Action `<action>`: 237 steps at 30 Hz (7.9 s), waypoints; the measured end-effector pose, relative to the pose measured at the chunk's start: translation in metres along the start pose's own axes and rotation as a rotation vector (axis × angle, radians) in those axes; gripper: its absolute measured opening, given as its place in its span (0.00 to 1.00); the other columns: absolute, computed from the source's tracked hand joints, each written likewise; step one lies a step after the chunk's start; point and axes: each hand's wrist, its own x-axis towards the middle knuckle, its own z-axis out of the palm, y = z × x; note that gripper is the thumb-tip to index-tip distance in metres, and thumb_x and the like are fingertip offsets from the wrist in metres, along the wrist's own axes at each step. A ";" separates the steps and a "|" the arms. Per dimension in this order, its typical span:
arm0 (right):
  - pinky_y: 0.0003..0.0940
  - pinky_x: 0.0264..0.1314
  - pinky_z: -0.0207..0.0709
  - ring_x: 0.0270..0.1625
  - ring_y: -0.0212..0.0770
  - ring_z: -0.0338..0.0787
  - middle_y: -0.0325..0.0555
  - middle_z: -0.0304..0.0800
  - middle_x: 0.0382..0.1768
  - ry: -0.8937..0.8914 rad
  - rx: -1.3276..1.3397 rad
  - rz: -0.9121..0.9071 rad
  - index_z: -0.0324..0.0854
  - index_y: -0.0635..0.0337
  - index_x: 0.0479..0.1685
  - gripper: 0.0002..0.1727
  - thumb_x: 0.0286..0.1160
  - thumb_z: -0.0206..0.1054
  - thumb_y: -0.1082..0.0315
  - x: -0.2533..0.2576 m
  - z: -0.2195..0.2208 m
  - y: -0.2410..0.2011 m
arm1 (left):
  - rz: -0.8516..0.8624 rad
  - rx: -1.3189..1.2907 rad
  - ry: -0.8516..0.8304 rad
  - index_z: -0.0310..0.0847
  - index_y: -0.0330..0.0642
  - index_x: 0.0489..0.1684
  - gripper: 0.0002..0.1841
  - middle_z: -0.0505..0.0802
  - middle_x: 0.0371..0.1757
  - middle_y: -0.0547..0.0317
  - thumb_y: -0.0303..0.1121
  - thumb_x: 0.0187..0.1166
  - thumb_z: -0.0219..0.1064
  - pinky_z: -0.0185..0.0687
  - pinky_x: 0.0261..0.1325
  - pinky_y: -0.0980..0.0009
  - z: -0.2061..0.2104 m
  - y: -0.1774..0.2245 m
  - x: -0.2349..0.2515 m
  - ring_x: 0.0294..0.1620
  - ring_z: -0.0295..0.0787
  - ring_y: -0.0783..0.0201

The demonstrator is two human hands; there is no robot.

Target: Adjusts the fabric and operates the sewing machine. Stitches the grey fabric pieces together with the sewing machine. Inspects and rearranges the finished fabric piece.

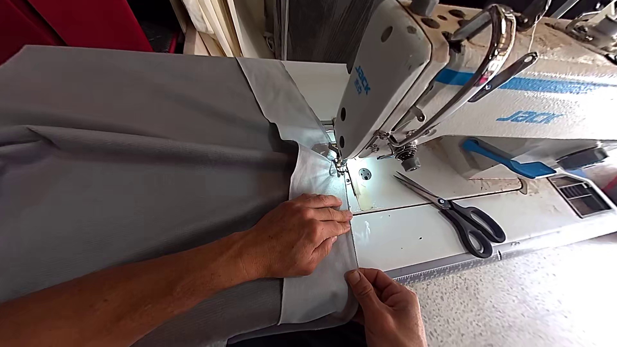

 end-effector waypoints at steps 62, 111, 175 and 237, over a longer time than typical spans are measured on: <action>0.36 0.27 0.92 0.24 0.38 0.93 0.44 0.92 0.22 -0.050 -0.063 -0.048 0.89 0.62 0.37 0.07 0.80 0.68 0.69 0.019 -0.011 -0.005 | -0.080 0.001 0.078 0.96 0.51 0.53 0.19 0.94 0.65 0.69 0.35 0.82 0.54 0.72 0.82 0.66 0.010 0.004 0.009 0.80 0.79 0.65; 0.29 0.28 0.85 0.25 0.32 0.90 0.40 0.90 0.23 -0.157 -0.341 0.107 0.90 0.57 0.30 0.11 0.81 0.70 0.64 0.064 -0.016 -0.048 | -0.159 0.132 0.111 0.93 0.51 0.60 0.21 0.91 0.70 0.69 0.39 0.83 0.52 0.75 0.68 0.64 0.015 -0.006 0.023 0.70 0.82 0.62; 0.30 0.22 0.72 0.20 0.33 0.81 0.42 0.83 0.19 -0.117 -0.473 0.118 0.88 0.57 0.26 0.16 0.85 0.67 0.61 0.110 0.018 -0.081 | -0.013 0.265 0.109 0.92 0.55 0.63 0.22 0.90 0.43 0.59 0.36 0.81 0.51 0.75 0.49 0.58 -0.002 -0.045 0.022 0.48 0.84 0.56; 0.37 0.40 0.90 0.34 0.33 0.95 0.37 0.96 0.32 -0.371 -0.194 -0.029 0.93 0.54 0.41 0.08 0.75 0.72 0.60 0.031 -0.030 -0.001 | -1.113 -0.336 0.090 0.86 0.46 0.32 0.12 0.86 0.24 0.62 0.44 0.79 0.70 0.80 0.37 0.59 -0.019 0.097 0.011 0.29 0.83 0.64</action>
